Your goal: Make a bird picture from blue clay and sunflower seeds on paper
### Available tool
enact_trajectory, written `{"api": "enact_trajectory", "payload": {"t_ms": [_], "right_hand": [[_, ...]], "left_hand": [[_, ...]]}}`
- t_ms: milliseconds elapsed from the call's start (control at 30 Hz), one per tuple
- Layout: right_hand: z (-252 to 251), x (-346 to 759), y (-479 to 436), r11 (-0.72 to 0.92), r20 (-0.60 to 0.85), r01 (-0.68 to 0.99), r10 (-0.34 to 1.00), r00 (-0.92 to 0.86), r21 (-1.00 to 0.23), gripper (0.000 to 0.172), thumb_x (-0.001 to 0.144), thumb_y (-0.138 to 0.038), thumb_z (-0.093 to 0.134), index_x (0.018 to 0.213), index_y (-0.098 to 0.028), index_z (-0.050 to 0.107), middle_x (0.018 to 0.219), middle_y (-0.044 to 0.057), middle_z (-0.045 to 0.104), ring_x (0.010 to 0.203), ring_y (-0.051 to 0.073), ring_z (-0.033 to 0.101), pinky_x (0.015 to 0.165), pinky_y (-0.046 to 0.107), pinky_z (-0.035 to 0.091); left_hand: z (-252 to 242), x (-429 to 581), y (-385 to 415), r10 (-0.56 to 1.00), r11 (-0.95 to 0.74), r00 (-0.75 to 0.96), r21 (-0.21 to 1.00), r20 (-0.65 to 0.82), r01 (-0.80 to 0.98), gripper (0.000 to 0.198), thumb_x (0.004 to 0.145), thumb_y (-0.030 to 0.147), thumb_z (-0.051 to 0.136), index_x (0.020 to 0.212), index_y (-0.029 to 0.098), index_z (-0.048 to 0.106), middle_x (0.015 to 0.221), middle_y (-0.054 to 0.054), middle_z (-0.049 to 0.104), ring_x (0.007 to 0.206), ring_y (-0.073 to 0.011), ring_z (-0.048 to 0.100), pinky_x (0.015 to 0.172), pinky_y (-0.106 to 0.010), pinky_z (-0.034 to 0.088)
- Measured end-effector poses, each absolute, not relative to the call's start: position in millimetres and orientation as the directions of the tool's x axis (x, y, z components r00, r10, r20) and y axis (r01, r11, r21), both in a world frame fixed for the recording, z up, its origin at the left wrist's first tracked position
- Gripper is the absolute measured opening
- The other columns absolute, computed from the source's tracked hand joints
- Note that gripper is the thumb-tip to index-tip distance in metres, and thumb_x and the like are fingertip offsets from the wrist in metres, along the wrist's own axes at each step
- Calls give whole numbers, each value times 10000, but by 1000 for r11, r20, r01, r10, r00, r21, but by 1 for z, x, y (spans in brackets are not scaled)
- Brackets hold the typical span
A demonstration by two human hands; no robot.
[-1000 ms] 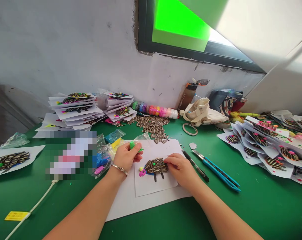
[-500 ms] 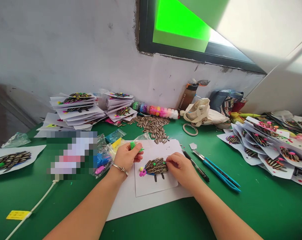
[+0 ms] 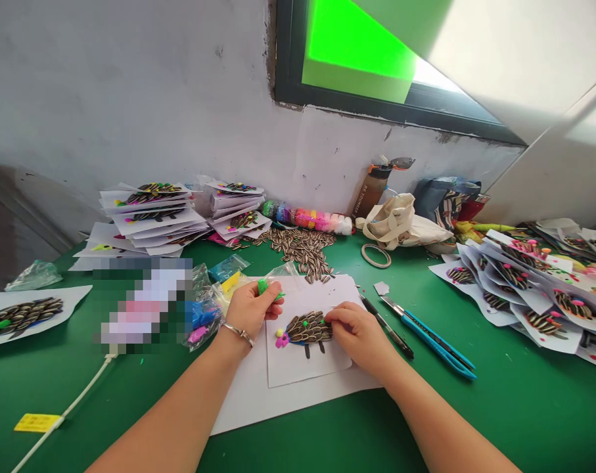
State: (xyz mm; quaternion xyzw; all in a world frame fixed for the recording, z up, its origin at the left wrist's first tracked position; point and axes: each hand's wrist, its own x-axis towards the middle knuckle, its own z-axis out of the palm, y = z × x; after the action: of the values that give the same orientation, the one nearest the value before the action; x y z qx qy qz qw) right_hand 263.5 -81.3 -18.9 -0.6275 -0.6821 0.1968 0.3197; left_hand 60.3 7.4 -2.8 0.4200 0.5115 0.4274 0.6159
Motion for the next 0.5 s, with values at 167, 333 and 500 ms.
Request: {"api": "enact_trajectory", "payload": {"t_ms": [167, 333, 500], "right_hand": [[-19, 264, -81, 139, 185, 714, 983, -14, -686, 270, 797, -111, 466, 857, -213, 709, 878, 39, 662, 869, 189, 604, 784, 311, 473], [-18, 264, -81, 134, 178, 694, 984, -9, -708, 276, 800, -115, 461, 865, -212, 711, 880, 40, 661, 856, 186, 607, 765, 306, 475], [-17, 265, -81, 127, 181, 676, 983, 10, -726, 277, 797, -123, 461, 857, -221, 713, 870, 36, 664, 827, 181, 615, 742, 299, 480]], "left_hand": [[-4, 60, 7, 956, 282, 115, 955, -271, -94, 440, 549, 503, 805, 713, 137, 625, 579, -24, 667, 446, -92, 577, 439, -197, 470], [-3, 60, 8, 956, 280, 116, 955, -269, -93, 451, 545, 513, 804, 714, 135, 624, 581, -23, 667, 444, -89, 573, 439, -199, 471], [-4, 60, 8, 956, 280, 118, 955, -268, -96, 448, 541, 512, 806, 710, 138, 627, 583, -22, 665, 445, -95, 580, 437, -201, 465]]}}
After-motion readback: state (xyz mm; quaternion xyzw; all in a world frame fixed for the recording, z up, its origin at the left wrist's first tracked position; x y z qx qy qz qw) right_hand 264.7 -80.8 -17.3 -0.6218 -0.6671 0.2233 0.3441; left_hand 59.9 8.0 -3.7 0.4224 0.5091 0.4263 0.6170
